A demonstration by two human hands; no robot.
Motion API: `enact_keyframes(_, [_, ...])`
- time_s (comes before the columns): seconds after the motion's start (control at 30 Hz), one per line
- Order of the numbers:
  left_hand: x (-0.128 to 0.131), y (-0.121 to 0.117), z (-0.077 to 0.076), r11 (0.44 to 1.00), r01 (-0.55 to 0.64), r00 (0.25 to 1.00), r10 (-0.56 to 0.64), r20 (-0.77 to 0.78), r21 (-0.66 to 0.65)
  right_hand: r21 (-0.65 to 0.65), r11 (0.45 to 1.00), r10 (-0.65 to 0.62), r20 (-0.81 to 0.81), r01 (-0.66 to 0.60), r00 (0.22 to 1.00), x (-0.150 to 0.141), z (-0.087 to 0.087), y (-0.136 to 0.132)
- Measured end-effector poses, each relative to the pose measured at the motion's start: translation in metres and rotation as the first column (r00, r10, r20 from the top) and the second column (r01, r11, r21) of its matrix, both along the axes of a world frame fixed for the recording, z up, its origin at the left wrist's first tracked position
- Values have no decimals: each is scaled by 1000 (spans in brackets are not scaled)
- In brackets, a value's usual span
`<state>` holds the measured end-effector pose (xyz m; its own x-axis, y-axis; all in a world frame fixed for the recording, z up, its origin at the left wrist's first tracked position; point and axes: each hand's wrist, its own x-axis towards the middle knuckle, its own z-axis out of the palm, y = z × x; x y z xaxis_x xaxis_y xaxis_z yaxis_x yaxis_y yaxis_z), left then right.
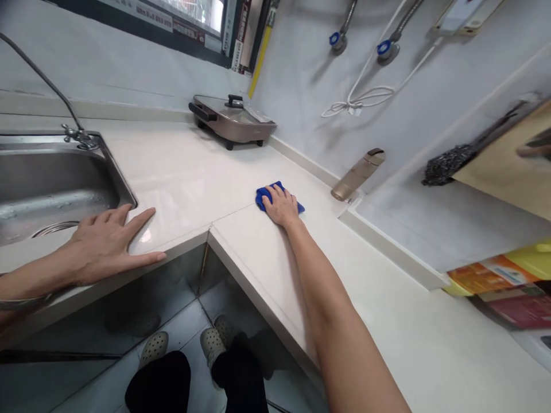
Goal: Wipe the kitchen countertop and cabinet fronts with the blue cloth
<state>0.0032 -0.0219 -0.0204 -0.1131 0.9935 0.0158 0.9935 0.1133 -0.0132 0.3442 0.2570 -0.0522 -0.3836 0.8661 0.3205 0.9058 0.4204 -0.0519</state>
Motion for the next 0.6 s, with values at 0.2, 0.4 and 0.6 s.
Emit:
enact_keyframes(0.2, [0, 1, 4, 1000, 9, 1000, -9, -29, -8, 0, 988, -154, -17, 154, 988, 99, -6, -25])
enact_keyframes(0.4, [0, 3, 7, 1000, -2, 1000, 1, -26, -24, 16, 965, -263, -22, 263, 965, 182, -11, -83])
enact_keyframes(0.6, [3, 2, 12, 1000, -6, 1000, 6, -16, -21, 26, 953, -302, 11, 302, 953, 219, -11, -178])
